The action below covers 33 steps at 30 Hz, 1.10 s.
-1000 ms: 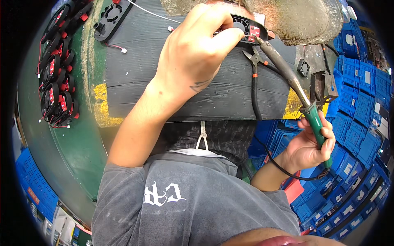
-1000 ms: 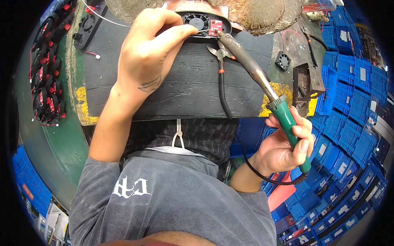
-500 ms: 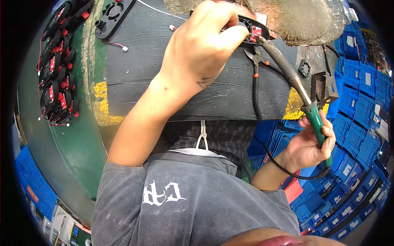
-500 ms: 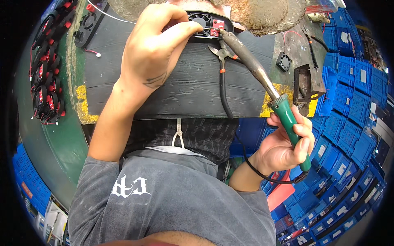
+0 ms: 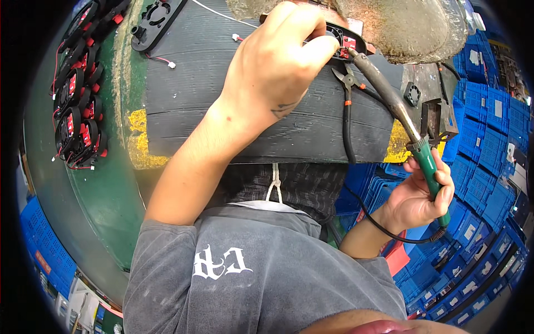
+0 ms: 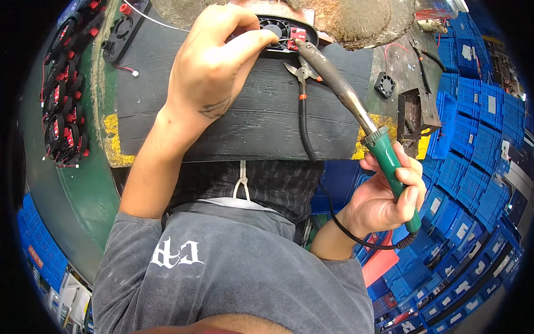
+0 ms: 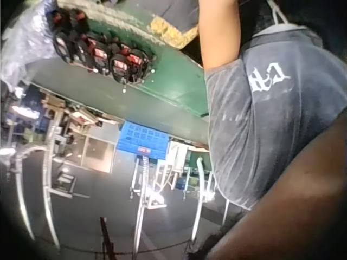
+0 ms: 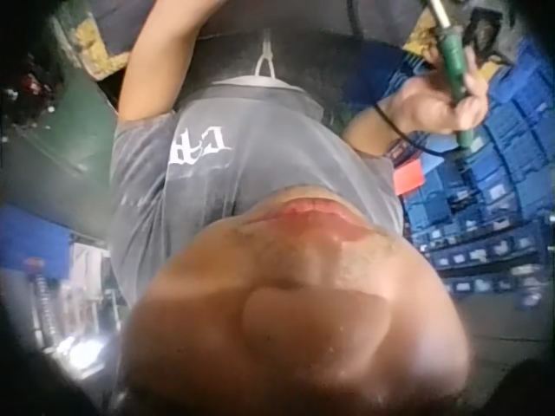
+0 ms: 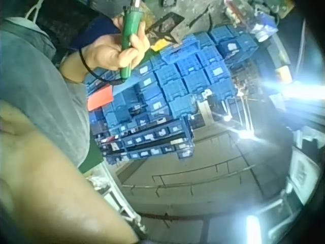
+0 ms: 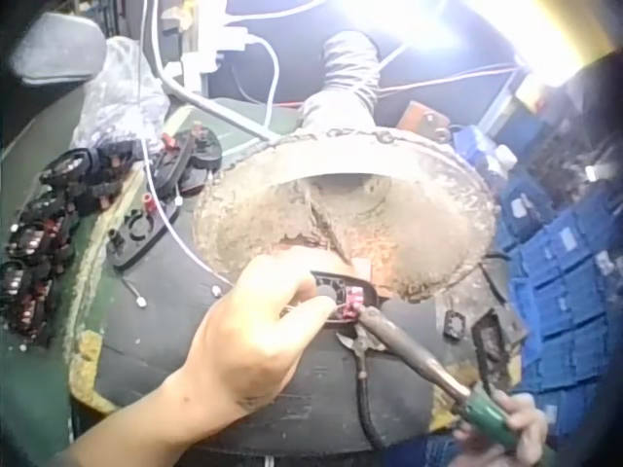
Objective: Soldering wires to electronic components on a factory assembly line.
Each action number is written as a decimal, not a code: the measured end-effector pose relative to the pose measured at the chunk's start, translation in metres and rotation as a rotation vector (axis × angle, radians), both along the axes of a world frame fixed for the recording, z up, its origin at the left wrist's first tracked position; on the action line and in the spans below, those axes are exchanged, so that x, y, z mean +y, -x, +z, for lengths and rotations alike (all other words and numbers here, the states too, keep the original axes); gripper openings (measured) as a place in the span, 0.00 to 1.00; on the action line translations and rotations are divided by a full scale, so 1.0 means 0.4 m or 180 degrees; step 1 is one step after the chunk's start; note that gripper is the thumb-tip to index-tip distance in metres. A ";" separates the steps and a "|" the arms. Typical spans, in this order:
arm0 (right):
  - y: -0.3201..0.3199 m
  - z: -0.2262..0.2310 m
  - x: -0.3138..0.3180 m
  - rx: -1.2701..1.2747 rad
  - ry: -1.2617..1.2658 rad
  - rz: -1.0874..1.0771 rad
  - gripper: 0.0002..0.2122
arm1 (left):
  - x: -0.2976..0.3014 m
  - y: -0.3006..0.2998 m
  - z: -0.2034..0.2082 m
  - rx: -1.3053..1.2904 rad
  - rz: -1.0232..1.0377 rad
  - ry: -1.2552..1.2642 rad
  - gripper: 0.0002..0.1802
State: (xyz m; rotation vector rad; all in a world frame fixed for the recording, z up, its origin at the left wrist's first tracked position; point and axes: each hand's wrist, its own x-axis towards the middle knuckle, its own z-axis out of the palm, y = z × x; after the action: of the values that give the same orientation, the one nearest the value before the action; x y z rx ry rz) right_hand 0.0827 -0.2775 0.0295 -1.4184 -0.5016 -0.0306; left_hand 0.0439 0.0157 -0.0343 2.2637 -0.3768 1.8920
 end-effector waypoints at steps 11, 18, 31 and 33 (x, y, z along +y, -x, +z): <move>0.004 0.000 -0.003 -0.0001 -0.0109 -0.0064 0.18 | -0.011 0.017 0.024 -0.0421 -0.0320 0.0132 0.06; 0.008 0.006 -0.043 -0.0066 -0.0306 -0.0110 0.19 | -0.052 0.142 0.132 0.1928 0.0321 0.0887 0.11; 0.028 -0.034 -0.117 0.0068 -0.0663 -0.0372 0.19 | -0.141 0.103 0.248 0.3575 0.1743 0.1413 0.29; 0.032 -0.039 -0.121 0.0116 -0.0718 -0.0376 0.19 | -0.134 0.088 0.258 0.3751 0.1499 0.1179 0.34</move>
State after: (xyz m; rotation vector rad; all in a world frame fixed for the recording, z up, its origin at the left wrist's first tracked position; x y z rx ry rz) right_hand 0.0699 -0.3259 0.0138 -1.2237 -0.3714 -0.1516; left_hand 0.0086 -0.0380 0.0690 2.7909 0.6432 0.3650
